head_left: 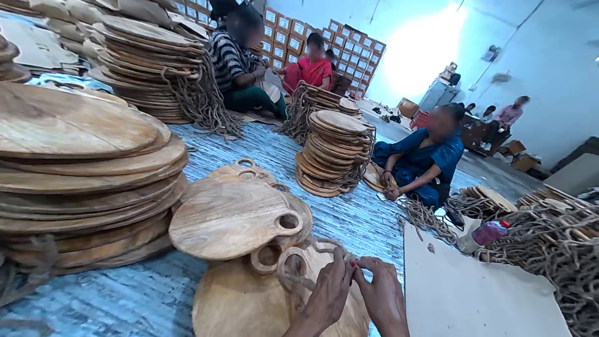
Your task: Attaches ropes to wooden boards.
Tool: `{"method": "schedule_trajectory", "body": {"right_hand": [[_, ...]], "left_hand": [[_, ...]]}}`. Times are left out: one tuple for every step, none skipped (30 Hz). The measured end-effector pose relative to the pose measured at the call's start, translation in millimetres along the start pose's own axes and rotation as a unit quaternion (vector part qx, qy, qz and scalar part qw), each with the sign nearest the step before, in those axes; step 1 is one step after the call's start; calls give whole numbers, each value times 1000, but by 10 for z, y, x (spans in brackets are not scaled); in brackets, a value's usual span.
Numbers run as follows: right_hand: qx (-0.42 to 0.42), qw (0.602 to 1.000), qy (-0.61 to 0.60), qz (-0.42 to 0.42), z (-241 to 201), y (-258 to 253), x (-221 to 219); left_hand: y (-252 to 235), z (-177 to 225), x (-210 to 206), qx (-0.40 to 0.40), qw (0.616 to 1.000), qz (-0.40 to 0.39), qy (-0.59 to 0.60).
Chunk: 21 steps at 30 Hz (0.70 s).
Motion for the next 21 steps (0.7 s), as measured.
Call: {"method": "schedule_trajectory", "body": {"right_hand": [[-2,1000,-6,-15,27,-33,-11],[-3,1000,-7,-27,41,-53,-20],[-5,999,-6,-36,42,-60,-28],[-3,999,-10,-40,30,-58,-30],[5,999,-17,-37,14,-54,-29],[13,999,-24,-27,2,-53,-25],[17,999,-32,-24,-4,-56,-24],[16,999,-40,-31,-4,-63,-33],[12,998,-50,-42,2,-74,-45],[8,996,-64,-54,15,-90,-59],[6,995,-78,-65,36,-105,-73],[5,994,-87,-71,58,-117,-84],[2,993,-90,-76,79,-125,-96],[-3,993,-87,-77,92,-129,-104],[-9,994,-84,-75,105,-127,-110],[-14,994,-86,-68,117,-117,-113],[-14,994,-91,-57,126,-104,-112],[-9,994,-99,-47,133,-89,-107],[-2,993,-109,-39,141,-81,-104],[6,991,-128,-33,155,-82,-103],[15,987,-156,-33,176,-95,-109]], "left_hand": [[8,-3,-13,-3,1000,6,0],[15,-8,-22,-5,1000,10,0],[18,-12,-24,-7,1000,12,0],[15,-18,-20,-11,1000,14,0],[10,-24,-14,-19,1000,17,2],[3,-33,-9,-28,999,17,5],[-5,-40,-7,-36,999,11,6],[-14,-45,-6,-40,999,-2,7],[-23,-52,-4,-43,999,-16,6],[-34,-61,1,-49,998,-28,2],[-44,-73,-4,-55,998,-43,-7],[-45,-83,-14,-57,997,-58,-15],[-39,-88,-28,-58,995,-73,-24],[-32,-89,-41,-60,994,-83,-34],[-24,-87,-50,-64,993,-88,-44],[-18,-79,-53,-73,992,-85,-54],[-14,-67,-53,-82,991,-81,-63],[-7,-56,-52,-88,991,-76,-69],[-1,-48,-49,-95,990,-69,-72],[4,-44,-45,-100,991,-62,-70],[9,-39,-39,-107,991,-52,-65]]}}
Point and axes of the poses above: each hand's wrist, its own y-axis away from the middle knuckle, its own x-axis out of the back of the hand, z = x × y, the point moved 9 cm from there along -y, towards the middle knuckle, and after that the axes turned 8 degrees about -x, right-handed, at the moved point
